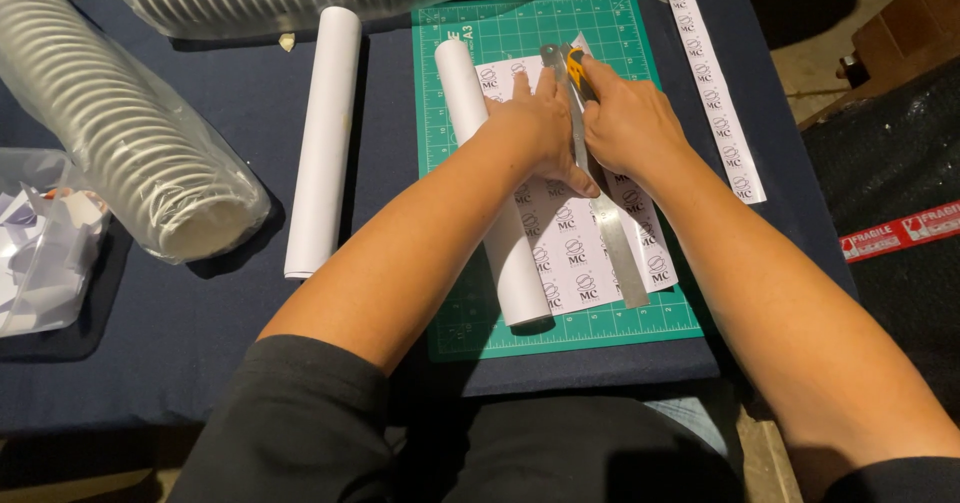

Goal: Cutting strips of labels from a printed sheet and then cutting individual labels using a utility knife and a metal ruler on a cutting mat.

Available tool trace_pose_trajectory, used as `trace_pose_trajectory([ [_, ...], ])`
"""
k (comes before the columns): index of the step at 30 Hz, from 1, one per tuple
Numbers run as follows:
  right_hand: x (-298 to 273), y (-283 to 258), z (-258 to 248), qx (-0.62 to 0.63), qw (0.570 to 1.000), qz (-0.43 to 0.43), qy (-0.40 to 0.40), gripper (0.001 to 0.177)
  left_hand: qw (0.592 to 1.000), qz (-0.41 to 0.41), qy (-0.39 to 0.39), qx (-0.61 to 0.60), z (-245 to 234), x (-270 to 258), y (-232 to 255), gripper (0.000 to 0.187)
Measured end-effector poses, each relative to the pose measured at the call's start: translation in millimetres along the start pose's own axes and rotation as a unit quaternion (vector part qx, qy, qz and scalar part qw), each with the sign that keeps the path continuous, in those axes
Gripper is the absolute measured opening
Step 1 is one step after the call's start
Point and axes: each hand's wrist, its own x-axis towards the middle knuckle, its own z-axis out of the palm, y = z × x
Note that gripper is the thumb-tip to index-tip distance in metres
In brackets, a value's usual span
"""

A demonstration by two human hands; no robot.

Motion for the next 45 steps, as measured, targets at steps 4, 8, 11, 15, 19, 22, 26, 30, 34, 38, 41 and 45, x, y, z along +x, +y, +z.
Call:
trace_pose_trajectory([
  [4, -1, -7, -8, -0.004, 1.0, 0.007, -0.006, 0.066, 1.0, -0.004, -0.008, 0.005, -2, -2, 1, 0.154],
  [8, -1, -16, -17, -0.015, 0.999, 0.023, -0.026, 0.054, 1.0, -0.005, -0.004, 0.012, -2, 0, 2, 0.151],
  [11, 0, -19, -21, -0.027, 0.999, 0.02, -0.037, 0.048, 1.0, -0.01, -0.003, 0.012, -2, 1, 3, 0.154],
  [15, 4, -16, -17, -0.042, 0.999, 0.005, -0.033, 0.043, 1.0, -0.006, -0.003, 0.017, -2, 3, 2, 0.153],
  [19, -1, -19, -19, -0.038, 0.999, 0.011, -0.036, 0.041, 0.999, -0.011, -0.011, 0.031, -2, 3, 3, 0.154],
  [22, -1, -20, -21, -0.053, 0.998, 0.009, -0.036, 0.04, 1.0, -0.006, -0.012, 0.026, -5, 1, 3, 0.152],
  [26, -10, -13, -19, -0.035, 0.999, -0.032, -0.014, 0.057, 0.998, 0.025, 0.053, 0.028, -1, -2, -1, 0.145],
  [30, -16, -9, -18, -0.033, 0.997, -0.076, 0.012, 0.052, 0.99, 0.059, 0.125, 0.038, 2, -4, -3, 0.141],
  [34, -27, -12, -22, -0.033, 0.997, -0.065, 0.009, 0.05, 0.988, 0.066, 0.138, 0.027, 6, -5, -3, 0.138],
  [38, -37, -13, -24, -0.033, 0.998, -0.06, -0.005, 0.055, 0.988, 0.062, 0.139, 0.031, 7, 2, -4, 0.133],
  [41, -42, -9, -21, -0.032, 0.998, -0.052, -0.008, 0.057, 0.988, 0.064, 0.138, 0.03, 7, 3, -4, 0.134],
  [45, -54, -11, -24, -0.049, 0.998, -0.034, -0.02, 0.058, 0.987, 0.068, 0.144, 0.029, 9, 4, -4, 0.135],
])
